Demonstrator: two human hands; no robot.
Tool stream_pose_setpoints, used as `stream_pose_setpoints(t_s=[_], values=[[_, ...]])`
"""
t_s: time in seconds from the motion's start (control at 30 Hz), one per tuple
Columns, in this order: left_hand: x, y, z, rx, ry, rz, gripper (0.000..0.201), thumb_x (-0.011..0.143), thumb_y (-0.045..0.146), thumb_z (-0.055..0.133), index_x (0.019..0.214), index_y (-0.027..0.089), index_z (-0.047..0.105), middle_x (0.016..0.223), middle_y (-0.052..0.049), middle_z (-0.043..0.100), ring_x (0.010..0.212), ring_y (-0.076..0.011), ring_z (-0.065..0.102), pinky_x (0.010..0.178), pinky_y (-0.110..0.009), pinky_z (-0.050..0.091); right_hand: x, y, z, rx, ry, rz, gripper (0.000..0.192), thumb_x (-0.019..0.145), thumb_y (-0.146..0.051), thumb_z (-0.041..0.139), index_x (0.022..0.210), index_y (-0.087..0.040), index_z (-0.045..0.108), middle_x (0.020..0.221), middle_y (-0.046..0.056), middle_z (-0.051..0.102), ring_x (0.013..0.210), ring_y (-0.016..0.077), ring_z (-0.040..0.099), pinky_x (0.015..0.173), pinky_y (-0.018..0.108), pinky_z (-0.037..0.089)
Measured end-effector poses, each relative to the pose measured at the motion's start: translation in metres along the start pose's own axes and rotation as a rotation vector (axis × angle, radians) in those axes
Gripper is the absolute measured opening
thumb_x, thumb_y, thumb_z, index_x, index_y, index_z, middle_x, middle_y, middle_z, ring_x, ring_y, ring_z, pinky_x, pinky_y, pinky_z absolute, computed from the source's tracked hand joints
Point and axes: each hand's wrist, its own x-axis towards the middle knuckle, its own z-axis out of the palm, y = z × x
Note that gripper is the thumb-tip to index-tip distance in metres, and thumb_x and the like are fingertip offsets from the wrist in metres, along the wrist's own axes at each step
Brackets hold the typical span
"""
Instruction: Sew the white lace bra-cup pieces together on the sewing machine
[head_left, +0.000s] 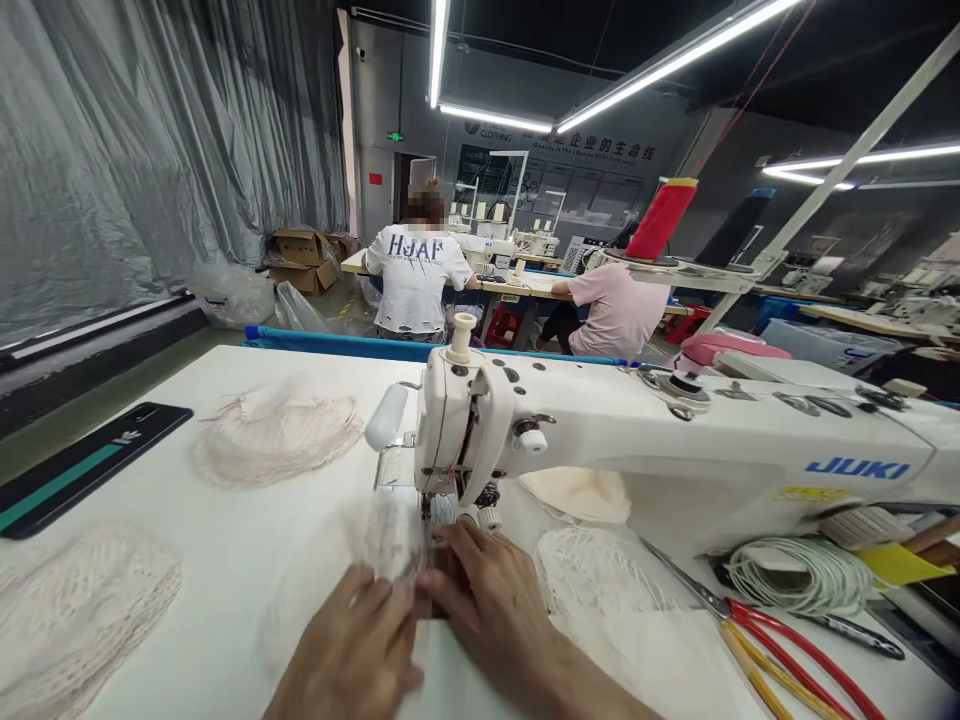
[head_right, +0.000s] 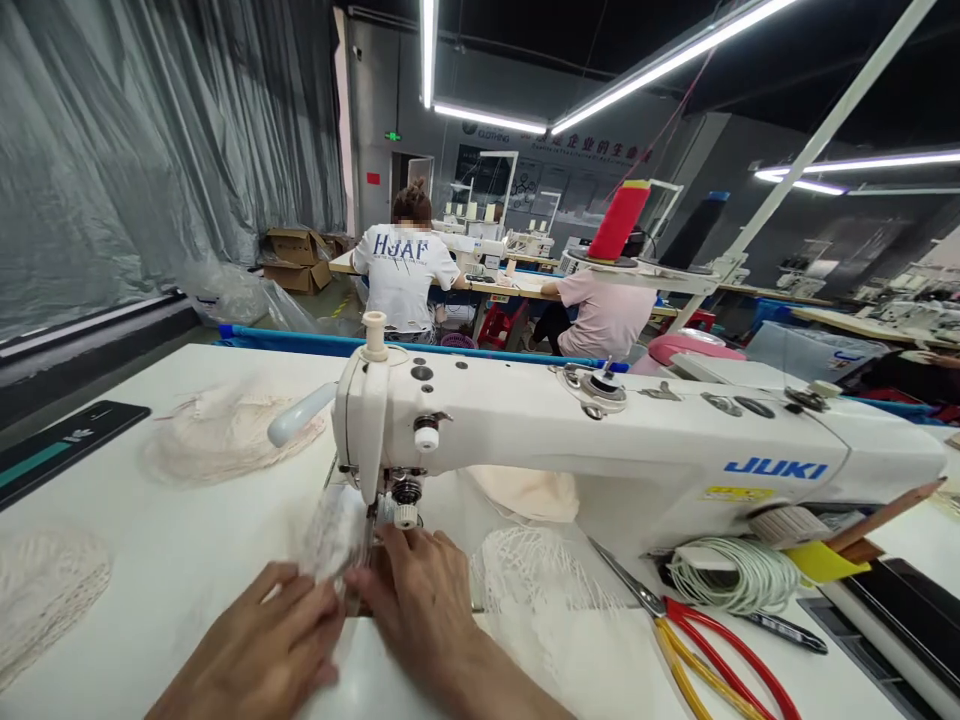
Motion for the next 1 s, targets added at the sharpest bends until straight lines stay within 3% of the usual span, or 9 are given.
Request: stream_pose_setpoints(t_s=[0.1, 0.2, 0.33, 0.43, 0.5, 0.6, 0.73, 0.87, 1.0], values=[[-0.013, 0.010, -0.015, -0.094, 0.030, -0.010, 0.022, 0.087, 0.016, 0.044, 0.071, 0.021, 0.058, 0.066, 0.001, 0.061, 0.058, -0.0153, 0.052, 0.062, -0.031, 0.037, -0.002, -0.009, -0.001, 0.045, -0.058, 0.032, 0.032, 0.072, -0.041, 0.069, 0.091, -0.019, 0.056, 0.081, 0.004, 0.062, 0.067, 0.0188, 0.057, 0.060, 0.028, 0.038], [0.000, -0.007, -0.027, -0.155, -0.047, -0.279, 0.020, 0.087, 0.015, 0.042, 0.085, 0.021, 0.061, 0.088, -0.004, 0.064, 0.078, -0.0205, 0.057, 0.070, -0.033, 0.039, -0.004, -0.013, 0.001, 0.160, -0.076, 0.038, 0.014, 0.072, -0.019, 0.063, 0.083, -0.019, 0.056, 0.077, 0.001, 0.060, 0.070, 0.0171, 0.056, 0.067, 0.030, 0.040], [0.027, -0.034, -0.030, -0.385, -0.435, -0.592, 0.017, 0.078, 0.024, 0.054, 0.093, 0.019, 0.060, 0.089, -0.005, 0.061, 0.085, -0.0247, 0.057, 0.069, -0.031, 0.042, -0.002, -0.013, -0.006, 0.382, -0.165, 0.143, 0.023, 0.066, -0.002, 0.055, 0.082, -0.018, 0.058, 0.068, -0.003, 0.056, 0.064, 0.0132, 0.051, 0.064, 0.027, 0.039], [0.029, -0.033, -0.038, -0.481, -0.491, -0.623, 0.016, 0.078, 0.030, 0.052, 0.070, 0.018, 0.058, 0.076, -0.001, 0.058, 0.072, -0.0199, 0.056, 0.060, -0.025, 0.041, -0.003, -0.017, -0.023, 0.648, -0.268, 0.215, 0.013, 0.068, -0.004, 0.057, 0.074, -0.016, 0.058, 0.062, -0.004, 0.050, 0.058, 0.0101, 0.045, 0.056, 0.022, 0.035], [0.020, -0.024, -0.053, -0.595, -0.488, -0.615, 0.021, 0.079, 0.033, 0.052, 0.066, 0.017, 0.056, 0.078, 0.000, 0.057, 0.071, -0.0174, 0.055, 0.061, -0.024, 0.040, -0.007, -0.025, -0.037, 0.839, -0.325, 0.239, 0.006, 0.072, -0.013, 0.060, 0.068, -0.015, 0.058, 0.064, -0.003, 0.050, 0.059, 0.0093, 0.044, 0.055, 0.021, 0.035], [0.001, -0.004, -0.084, -0.923, -0.564, -0.704, 0.018, 0.076, 0.032, 0.057, 0.067, 0.017, 0.056, 0.073, 0.002, 0.055, 0.072, -0.0158, 0.051, 0.063, -0.022, 0.037, -0.020, -0.042, -0.056, 1.079, -0.471, 0.273, 0.021, 0.073, -0.031, 0.067, 0.066, -0.014, 0.057, 0.066, -0.002, 0.050, 0.060, 0.0092, 0.044, 0.057, 0.021, 0.035], [-0.023, 0.029, -0.111, -1.286, -0.635, -0.880, 0.016, 0.069, 0.029, 0.066, 0.075, 0.015, 0.059, 0.068, 0.004, 0.051, 0.067, -0.0132, 0.044, 0.058, -0.020, 0.032, -0.046, -0.066, -0.070, 1.161, -0.604, 0.268, 0.023, 0.074, -0.033, 0.066, 0.069, -0.012, 0.058, 0.062, -0.003, 0.049, 0.059, 0.0082, 0.042, 0.057, 0.021, 0.033], [-0.044, 0.060, -0.106, -1.397, -0.575, -0.927, 0.022, 0.070, 0.032, 0.065, 0.079, 0.013, 0.062, 0.066, 0.003, 0.050, 0.063, -0.0115, 0.041, 0.055, -0.020, 0.029, -0.073, -0.082, -0.074, 1.055, -0.570, 0.224, 0.014, 0.075, -0.025, 0.065, 0.072, -0.012, 0.060, 0.062, -0.004, 0.048, 0.061, 0.0087, 0.041, 0.058, 0.021, 0.033], [-0.061, 0.084, -0.093, -1.390, -0.509, -1.029, 0.021, 0.067, 0.031, 0.066, 0.067, 0.011, 0.061, 0.054, 0.005, 0.046, 0.054, -0.0090, 0.037, 0.051, -0.020, 0.025, -0.099, -0.087, -0.072, 1.201, -0.645, 0.335, 0.021, 0.072, -0.028, 0.070, 0.080, -0.012, 0.059, 0.068, -0.003, 0.049, 0.062, 0.0082, 0.041, 0.058, 0.020, 0.032]])
